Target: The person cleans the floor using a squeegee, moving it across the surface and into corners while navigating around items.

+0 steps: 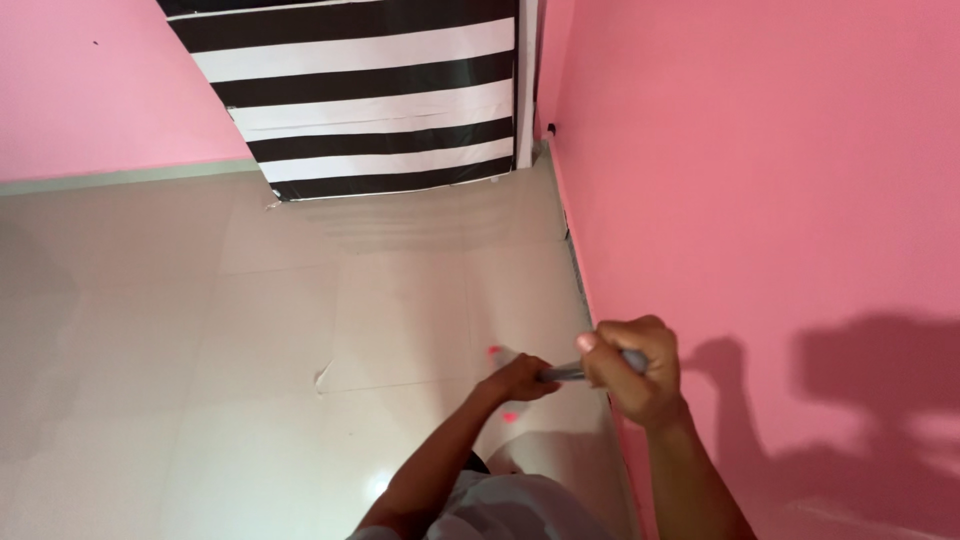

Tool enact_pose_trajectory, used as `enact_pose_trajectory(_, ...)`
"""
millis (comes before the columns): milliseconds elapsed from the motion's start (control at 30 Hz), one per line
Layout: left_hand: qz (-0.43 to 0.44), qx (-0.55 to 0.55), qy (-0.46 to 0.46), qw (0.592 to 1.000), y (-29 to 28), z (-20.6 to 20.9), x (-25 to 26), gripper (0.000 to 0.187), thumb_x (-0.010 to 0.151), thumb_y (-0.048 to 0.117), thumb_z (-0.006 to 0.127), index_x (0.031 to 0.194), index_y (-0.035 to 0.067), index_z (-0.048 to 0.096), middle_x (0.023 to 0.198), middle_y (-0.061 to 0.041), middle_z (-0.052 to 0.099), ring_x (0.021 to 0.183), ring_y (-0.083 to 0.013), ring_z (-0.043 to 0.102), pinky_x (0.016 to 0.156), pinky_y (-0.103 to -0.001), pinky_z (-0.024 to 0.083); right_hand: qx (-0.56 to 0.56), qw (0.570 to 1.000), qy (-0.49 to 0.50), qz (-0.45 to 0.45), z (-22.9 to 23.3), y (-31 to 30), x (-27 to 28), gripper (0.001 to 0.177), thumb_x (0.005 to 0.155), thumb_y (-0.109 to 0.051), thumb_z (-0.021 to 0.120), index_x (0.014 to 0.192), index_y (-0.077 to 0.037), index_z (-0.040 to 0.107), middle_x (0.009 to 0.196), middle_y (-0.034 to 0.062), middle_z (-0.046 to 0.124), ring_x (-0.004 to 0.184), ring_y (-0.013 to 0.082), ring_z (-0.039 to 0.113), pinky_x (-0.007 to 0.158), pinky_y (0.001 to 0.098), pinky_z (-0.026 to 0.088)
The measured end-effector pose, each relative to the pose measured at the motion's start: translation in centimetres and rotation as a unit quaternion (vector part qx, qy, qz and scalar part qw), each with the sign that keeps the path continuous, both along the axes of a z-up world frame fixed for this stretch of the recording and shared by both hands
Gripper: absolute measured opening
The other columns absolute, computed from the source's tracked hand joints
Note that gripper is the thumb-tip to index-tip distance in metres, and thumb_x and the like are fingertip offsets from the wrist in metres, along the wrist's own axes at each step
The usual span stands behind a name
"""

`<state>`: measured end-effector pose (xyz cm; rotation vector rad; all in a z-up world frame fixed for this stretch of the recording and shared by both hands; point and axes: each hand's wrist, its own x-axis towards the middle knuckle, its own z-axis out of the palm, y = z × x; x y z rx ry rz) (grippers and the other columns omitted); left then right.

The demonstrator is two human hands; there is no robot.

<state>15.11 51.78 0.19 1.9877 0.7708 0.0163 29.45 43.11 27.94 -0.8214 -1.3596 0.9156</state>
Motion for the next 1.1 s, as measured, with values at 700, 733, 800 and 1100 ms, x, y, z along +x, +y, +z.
enact_pose_trajectory(700, 0.05, -0.022, 0.001, 0.999, 7.8, 0.3, -9.4, 0.033, 0.09, 0.037, 0.067, 0.107, 0.01, 0.076, 0.091, -0.014, 0.075, 0.085, -0.0284, 0.072, 0.081, -0.041, 0.056, -0.017, 1.0, 0.021, 0.006, -7.4, 8.7, -6.5, 0.046, 0.1, -0.001, 0.052, 0.056, -0.007, 0.038, 0.047, 0.0028, 0.042, 0.04, 0.0105, 0.042, 0.04, 0.0289, 0.039)
enact_pose_trajectory(733, 0.051, -0.021, 0.0, 0.998, 8.0, 0.3, -10.1, 0.033, 0.09, 0.037, 0.067, 0.107, 0.01, 0.076, 0.091, -0.014, 0.075, 0.085, -0.0284, 0.072, 0.081, -0.041, 0.056, -0.018, 0.999, 0.038, 0.013, -7.9, 8.9, -6.8, 0.046, 0.1, -0.001, 0.052, 0.056, -0.007, 0.037, 0.046, 0.0029, 0.042, 0.04, 0.0111, 0.04, 0.04, 0.0296, 0.039)
enact_pose_trajectory(800, 0.091, -0.018, 0.015, 0.996, 8.3, 0.3, -11.0, 0.027, 0.087, 0.031, 0.069, 0.101, 0.009, 0.077, 0.089, -0.014, 0.076, 0.083, -0.0299, 0.072, 0.079, -0.042, 0.058, -0.02, 0.998, 0.054, 0.019, -8.6, 9.4, -6.8, 0.046, 0.1, 0.0, 0.051, 0.056, -0.007, 0.037, 0.046, 0.003, 0.041, 0.039, 0.0117, 0.039, 0.04, 0.0303, 0.038)
enact_pose_trajectory(1100, 0.023, -0.021, -0.044, 0.999, 8.6, -2.3, -7.1, 0.026, 0.089, 0.029, 0.071, 0.098, 0.005, 0.076, 0.087, -0.016, 0.074, 0.08, -0.0297, 0.071, 0.077, -0.043, 0.056, -0.02, 0.997, 0.054, -0.044, -2.4, 8.6, -6.7, 0.046, 0.101, 0.001, 0.05, 0.058, -0.007, 0.035, 0.049, 0.0009, 0.036, 0.041, 0.0104, 0.034, 0.043, 0.0302, 0.034)
